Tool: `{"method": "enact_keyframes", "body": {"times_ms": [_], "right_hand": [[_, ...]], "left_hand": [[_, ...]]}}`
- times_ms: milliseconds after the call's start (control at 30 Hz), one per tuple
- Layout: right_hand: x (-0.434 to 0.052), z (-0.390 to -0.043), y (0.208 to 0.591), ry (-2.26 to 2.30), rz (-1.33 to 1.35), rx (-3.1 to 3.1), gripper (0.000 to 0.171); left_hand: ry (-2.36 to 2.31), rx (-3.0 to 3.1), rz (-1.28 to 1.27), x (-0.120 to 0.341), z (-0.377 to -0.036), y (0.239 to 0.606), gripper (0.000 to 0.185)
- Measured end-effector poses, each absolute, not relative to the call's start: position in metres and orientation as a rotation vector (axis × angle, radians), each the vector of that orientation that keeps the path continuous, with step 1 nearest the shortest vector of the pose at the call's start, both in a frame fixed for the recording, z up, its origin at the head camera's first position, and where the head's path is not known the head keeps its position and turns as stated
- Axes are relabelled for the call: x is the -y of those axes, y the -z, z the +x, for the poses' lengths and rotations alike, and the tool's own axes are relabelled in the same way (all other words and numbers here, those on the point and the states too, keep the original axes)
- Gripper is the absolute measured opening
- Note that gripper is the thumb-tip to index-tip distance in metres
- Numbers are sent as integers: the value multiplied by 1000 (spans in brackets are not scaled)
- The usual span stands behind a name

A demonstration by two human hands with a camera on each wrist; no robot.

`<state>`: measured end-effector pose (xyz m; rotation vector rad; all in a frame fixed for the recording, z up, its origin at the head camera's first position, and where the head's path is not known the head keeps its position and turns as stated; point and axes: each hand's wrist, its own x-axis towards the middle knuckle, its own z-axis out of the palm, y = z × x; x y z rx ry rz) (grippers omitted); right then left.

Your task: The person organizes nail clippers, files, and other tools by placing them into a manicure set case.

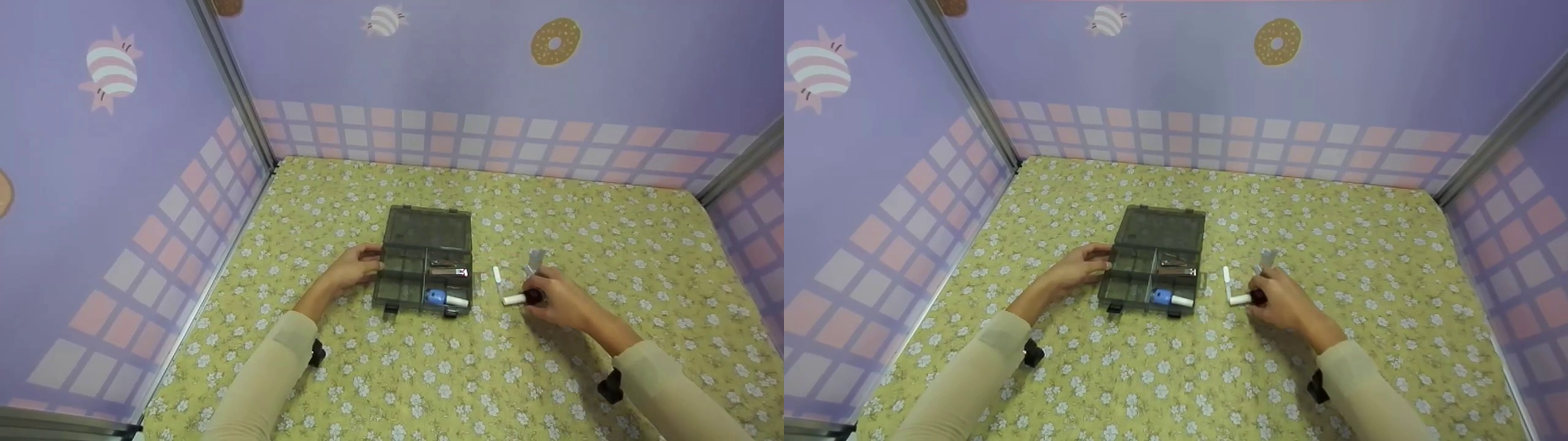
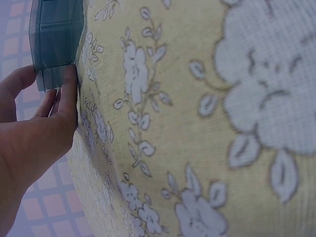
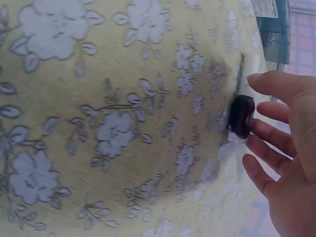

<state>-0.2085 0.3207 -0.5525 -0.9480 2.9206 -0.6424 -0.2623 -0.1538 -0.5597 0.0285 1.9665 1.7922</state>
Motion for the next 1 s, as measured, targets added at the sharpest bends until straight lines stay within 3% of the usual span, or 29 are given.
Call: {"method": "enact_keyframes", "body": {"times_ms": [633,1000], "right_hand": [[-311,-213,561,779,-801,-2888,18],[-264,-222,541,967,-821,-2807,18]], "left_hand": [[-1783,-1980,50,152,-263,559,58],[-1797,-1976,48,153,-263,563,57]]}}
